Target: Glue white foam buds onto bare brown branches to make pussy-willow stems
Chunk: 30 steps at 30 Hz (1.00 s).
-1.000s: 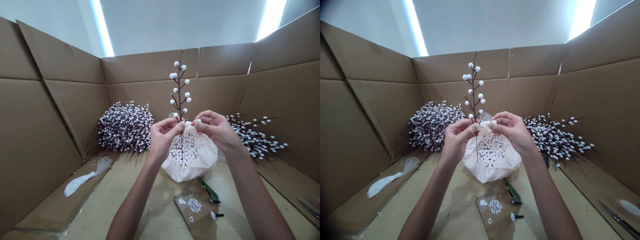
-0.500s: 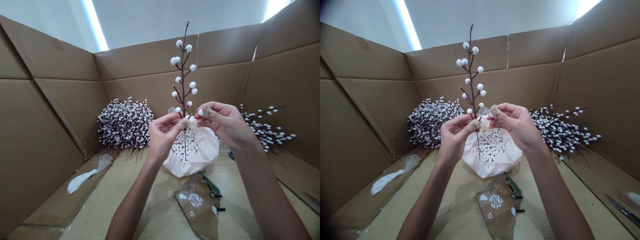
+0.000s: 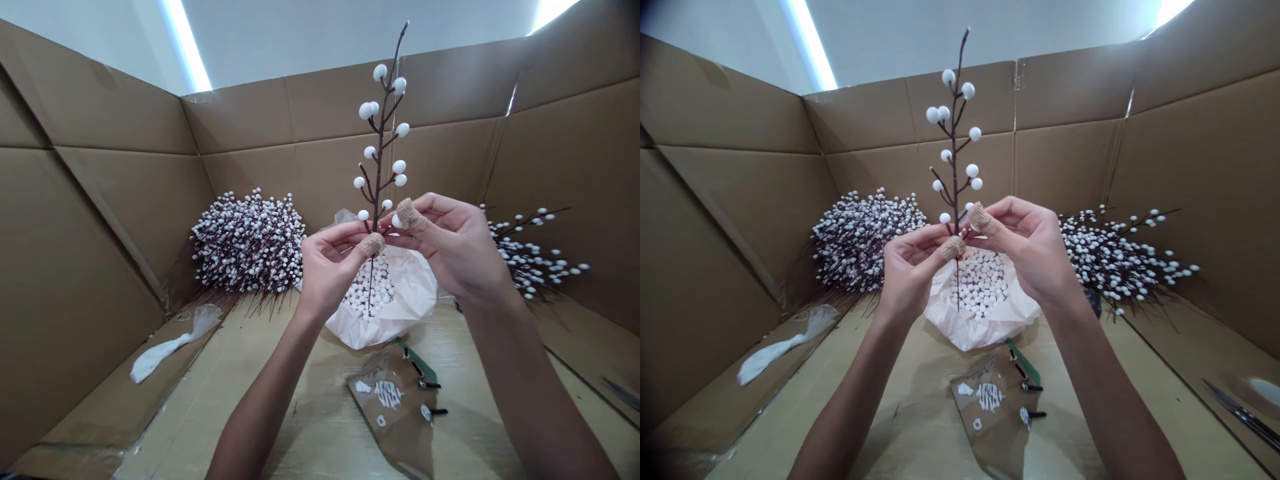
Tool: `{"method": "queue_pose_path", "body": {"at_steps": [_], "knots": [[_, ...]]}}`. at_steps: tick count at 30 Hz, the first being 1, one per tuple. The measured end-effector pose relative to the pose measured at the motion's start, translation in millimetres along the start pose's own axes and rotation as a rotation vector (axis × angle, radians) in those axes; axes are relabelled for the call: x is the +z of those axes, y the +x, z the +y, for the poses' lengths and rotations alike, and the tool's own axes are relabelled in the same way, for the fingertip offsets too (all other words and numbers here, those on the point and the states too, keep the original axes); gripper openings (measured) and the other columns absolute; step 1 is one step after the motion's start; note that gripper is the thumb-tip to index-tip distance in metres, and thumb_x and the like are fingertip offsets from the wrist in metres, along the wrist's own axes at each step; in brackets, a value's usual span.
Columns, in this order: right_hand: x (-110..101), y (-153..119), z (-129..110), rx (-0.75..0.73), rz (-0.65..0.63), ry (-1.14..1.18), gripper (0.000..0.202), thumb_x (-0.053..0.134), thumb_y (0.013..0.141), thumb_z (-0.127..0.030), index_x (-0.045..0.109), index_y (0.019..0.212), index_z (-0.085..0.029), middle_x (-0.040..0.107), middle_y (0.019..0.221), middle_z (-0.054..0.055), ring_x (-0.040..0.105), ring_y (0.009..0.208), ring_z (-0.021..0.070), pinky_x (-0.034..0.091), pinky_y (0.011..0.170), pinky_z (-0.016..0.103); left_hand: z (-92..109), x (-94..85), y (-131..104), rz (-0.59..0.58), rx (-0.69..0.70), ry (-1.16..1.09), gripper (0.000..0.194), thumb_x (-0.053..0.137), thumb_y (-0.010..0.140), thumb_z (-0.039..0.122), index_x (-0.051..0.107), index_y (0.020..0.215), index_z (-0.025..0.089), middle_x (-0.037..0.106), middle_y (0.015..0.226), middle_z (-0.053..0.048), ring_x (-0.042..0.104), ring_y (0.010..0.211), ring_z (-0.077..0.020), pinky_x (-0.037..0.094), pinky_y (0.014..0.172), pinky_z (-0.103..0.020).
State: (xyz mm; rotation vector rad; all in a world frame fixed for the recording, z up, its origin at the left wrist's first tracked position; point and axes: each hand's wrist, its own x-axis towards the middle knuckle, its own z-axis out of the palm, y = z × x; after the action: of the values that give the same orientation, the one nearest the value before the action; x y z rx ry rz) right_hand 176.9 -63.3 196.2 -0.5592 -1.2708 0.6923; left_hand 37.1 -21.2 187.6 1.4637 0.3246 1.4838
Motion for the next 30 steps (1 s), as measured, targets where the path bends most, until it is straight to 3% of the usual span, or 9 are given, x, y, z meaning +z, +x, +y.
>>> {"method": "queue_pose_path", "body": {"at_steps": [11, 24, 30], "knots": [[-1.3, 0.7, 3.8, -0.012, 0.004, -0.049, 0.013, 0.074, 0.077, -0.029, 0.068, 0.076, -0.017, 0.071, 0.078, 0.003, 0.068, 0.073, 0.0138, 0.060, 0.071, 0.028, 0.8, 1.4, 0.7, -0.023, 0.013, -0.005, 0.014, 0.077, 0.059, 0.011, 0.074, 0.071, 0.018, 0.073, 0.068, -0.001, 0.066, 0.062, -0.0105, 0.057, 0.062, -0.022], [4.4, 0.0, 7.4, -0.027, 0.081, -0.148, 0.019, 0.076, 0.073, -0.036, 0.068, 0.077, -0.019, 0.072, 0.080, 0.004, 0.070, 0.076, 0.0175, 0.061, 0.078, 0.036, -3.4, -0.6, 1.5, 0.040, 0.012, 0.014, 0.015, 0.081, 0.059, 0.017, 0.074, 0.072, 0.018, 0.073, 0.070, -0.002, 0.066, 0.063, -0.0138, 0.058, 0.064, -0.028], [4.5, 0.7, 10.6, -0.019, 0.077, -0.063, 0.016, 0.077, 0.073, -0.032, 0.069, 0.075, -0.018, 0.072, 0.079, 0.003, 0.069, 0.075, 0.0162, 0.060, 0.077, 0.035, -2.3, -0.1, 0.7, 0.043, 0.011, 0.003, 0.018, 0.083, 0.058, 0.020, 0.075, 0.074, 0.018, 0.073, 0.072, -0.003, 0.067, 0.065, -0.0143, 0.058, 0.064, -0.028]]}}
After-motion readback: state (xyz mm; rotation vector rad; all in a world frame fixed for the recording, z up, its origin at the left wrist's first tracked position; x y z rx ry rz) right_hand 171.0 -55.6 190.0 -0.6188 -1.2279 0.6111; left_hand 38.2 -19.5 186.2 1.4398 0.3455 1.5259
